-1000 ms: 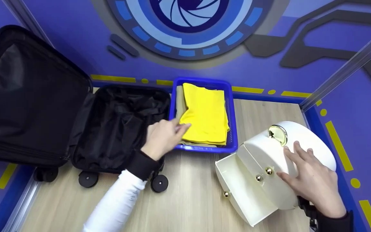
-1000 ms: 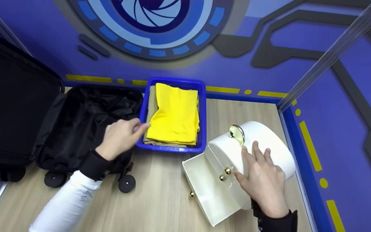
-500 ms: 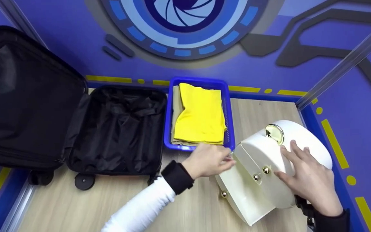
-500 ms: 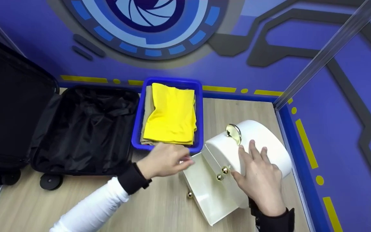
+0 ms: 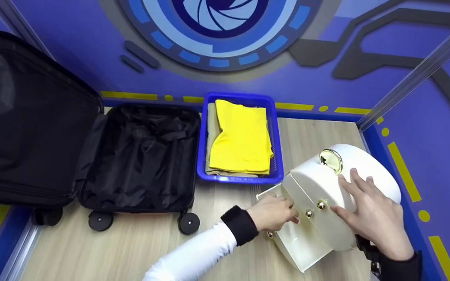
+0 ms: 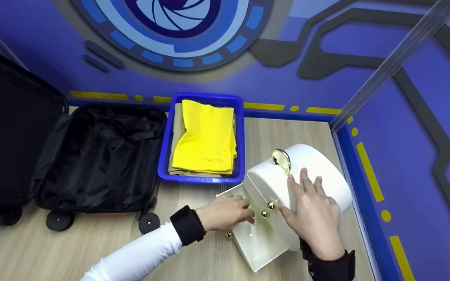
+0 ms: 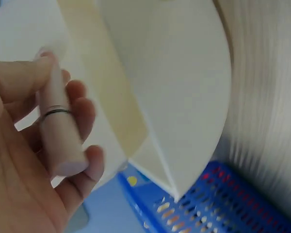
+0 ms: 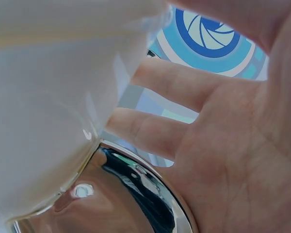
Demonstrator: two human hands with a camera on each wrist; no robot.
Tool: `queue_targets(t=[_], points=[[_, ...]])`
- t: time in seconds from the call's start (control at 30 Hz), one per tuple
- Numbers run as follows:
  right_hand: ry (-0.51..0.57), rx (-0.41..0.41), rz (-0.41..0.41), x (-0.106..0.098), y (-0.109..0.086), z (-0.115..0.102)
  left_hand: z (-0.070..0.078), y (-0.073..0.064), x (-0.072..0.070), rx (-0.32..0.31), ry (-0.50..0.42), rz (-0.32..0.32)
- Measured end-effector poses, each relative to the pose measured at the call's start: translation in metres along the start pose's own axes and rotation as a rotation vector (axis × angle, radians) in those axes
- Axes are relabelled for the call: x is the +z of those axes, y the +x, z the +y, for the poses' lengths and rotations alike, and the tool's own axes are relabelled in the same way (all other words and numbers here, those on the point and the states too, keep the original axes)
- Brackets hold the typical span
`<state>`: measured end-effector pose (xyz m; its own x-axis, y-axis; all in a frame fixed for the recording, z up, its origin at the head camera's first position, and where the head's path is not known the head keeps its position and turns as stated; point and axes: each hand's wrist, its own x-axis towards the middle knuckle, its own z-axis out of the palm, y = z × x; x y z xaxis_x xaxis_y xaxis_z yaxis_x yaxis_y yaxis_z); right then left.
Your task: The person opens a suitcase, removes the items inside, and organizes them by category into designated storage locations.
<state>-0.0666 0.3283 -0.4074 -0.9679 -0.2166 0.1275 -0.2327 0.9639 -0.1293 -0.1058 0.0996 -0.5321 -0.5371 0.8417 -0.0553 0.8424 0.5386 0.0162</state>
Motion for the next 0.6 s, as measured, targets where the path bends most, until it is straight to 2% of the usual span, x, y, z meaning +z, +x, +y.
queue_targets(t=[0.17,0.37,0.6], points=[[0.004,0.003,-0.003,0.000,0.000,0.000,0.008,0.006,0.012,0.006,-0.016,-0.042],[0.003,0.000,-0.001,0.000,0.000,0.000,0.017,0.008,0.029,-0.038,-0.083,-0.142],[0.006,0.002,0.008,0.000,0.000,0.000,0.022,0.007,0.038,-0.078,-0.086,-0.187]])
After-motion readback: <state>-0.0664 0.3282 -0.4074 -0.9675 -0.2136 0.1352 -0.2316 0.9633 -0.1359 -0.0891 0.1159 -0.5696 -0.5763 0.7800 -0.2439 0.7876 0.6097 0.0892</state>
